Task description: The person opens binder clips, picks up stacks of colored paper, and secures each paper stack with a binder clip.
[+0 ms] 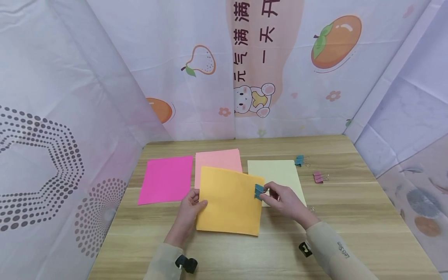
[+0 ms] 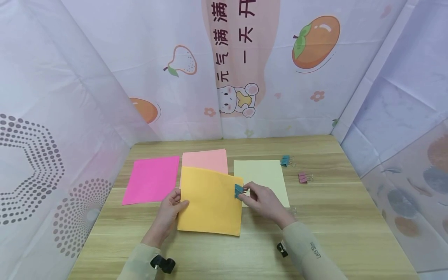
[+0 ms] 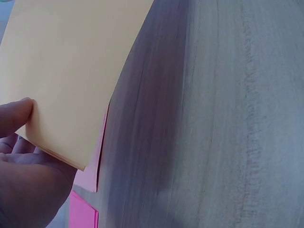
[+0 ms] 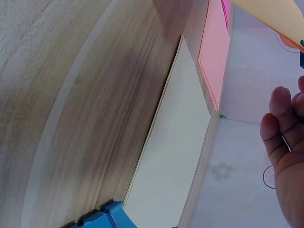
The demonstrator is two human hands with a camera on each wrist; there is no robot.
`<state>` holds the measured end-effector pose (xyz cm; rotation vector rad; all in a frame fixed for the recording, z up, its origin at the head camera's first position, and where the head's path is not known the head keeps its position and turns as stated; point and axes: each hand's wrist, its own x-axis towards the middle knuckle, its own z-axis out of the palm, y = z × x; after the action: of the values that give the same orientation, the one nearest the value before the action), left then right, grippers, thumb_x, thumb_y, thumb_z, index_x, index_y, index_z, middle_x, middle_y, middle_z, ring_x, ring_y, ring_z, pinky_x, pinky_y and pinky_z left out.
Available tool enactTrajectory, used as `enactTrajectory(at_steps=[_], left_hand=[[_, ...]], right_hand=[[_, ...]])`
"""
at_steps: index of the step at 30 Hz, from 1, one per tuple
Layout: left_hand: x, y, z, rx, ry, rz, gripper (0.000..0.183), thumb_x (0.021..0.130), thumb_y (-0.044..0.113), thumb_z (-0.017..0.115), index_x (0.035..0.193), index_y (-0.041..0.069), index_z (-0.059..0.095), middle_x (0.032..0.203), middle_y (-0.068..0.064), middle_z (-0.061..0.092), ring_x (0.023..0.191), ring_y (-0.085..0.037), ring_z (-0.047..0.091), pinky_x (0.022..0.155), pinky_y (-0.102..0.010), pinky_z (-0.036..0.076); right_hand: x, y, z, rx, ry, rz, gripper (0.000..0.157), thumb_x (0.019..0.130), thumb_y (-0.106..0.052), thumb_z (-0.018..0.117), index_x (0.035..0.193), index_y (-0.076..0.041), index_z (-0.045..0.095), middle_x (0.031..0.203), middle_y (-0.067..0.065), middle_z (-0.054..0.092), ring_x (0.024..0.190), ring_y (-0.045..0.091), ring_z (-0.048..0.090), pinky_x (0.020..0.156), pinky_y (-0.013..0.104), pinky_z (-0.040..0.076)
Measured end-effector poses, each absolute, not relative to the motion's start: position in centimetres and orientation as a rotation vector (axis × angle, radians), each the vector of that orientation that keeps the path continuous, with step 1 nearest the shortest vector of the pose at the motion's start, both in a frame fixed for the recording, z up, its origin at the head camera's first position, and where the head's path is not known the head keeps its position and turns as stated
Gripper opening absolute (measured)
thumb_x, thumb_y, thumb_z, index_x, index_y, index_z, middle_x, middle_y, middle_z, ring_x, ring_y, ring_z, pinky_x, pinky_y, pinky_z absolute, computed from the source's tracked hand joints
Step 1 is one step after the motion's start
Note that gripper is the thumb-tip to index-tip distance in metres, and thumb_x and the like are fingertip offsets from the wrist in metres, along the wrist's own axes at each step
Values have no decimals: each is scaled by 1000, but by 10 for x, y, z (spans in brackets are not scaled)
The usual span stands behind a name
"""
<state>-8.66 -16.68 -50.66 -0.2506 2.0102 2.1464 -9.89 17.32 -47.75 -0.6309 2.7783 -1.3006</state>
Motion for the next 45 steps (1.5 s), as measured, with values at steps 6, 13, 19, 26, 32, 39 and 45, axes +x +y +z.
enactTrajectory(at_steps=[6,13,19,26,32,39,45], left_hand=[[-85,-169,-507,-237,1975,2154,30,96,-4,60,125,-6,54,115,-17,66,96,-23,68,80,-32,57],[-82,-173,-509,-223,1895,2169,31,98,-3,60,128,-4,53,116,-17,66,97,-26,70,79,-36,60],[-79,-177,-507,-196,1835,2160,35,98,0,62,131,-4,50,117,-17,64,98,-27,69,80,-38,60],[-74,-184,-506,-195,1876,2090,35,100,4,62,132,-3,50,115,-17,66,94,-27,69,76,-38,61],[-68,-190,-508,-197,1887,2057,41,100,8,63,138,1,48,121,-18,64,97,-28,69,78,-42,60],[-61,-200,-518,-197,1889,2041,37,101,9,62,134,0,46,123,-20,63,97,-29,69,77,-42,60],[-57,-206,-522,-216,1901,2033,41,101,8,62,138,-1,45,127,-21,63,102,-29,68,83,-42,59]], right_hand=[[-100,173,-479,-574,2720,-1305,17,99,-35,67,105,-19,64,74,-7,51,66,8,49,59,24,40],[-101,174,-480,-487,2652,-1296,31,102,-42,62,116,-15,64,76,-3,54,68,10,50,60,26,43],[-101,175,-481,-431,2566,-1314,41,105,-43,55,128,-9,60,99,7,66,78,22,63,66,30,54],[-102,175,-482,-402,2536,-1294,48,107,-43,52,137,-6,56,118,10,66,83,29,67,75,33,56],[-102,177,-485,-415,2566,-1264,47,107,-43,52,137,-8,58,131,11,65,82,25,69,82,35,54],[-103,182,-486,-400,2576,-1243,50,106,-43,53,138,-5,56,134,14,64,80,24,69,77,33,53],[-103,191,-486,-372,2586,-1224,49,106,-41,54,140,-5,55,134,14,64,81,24,69,75,33,54]])
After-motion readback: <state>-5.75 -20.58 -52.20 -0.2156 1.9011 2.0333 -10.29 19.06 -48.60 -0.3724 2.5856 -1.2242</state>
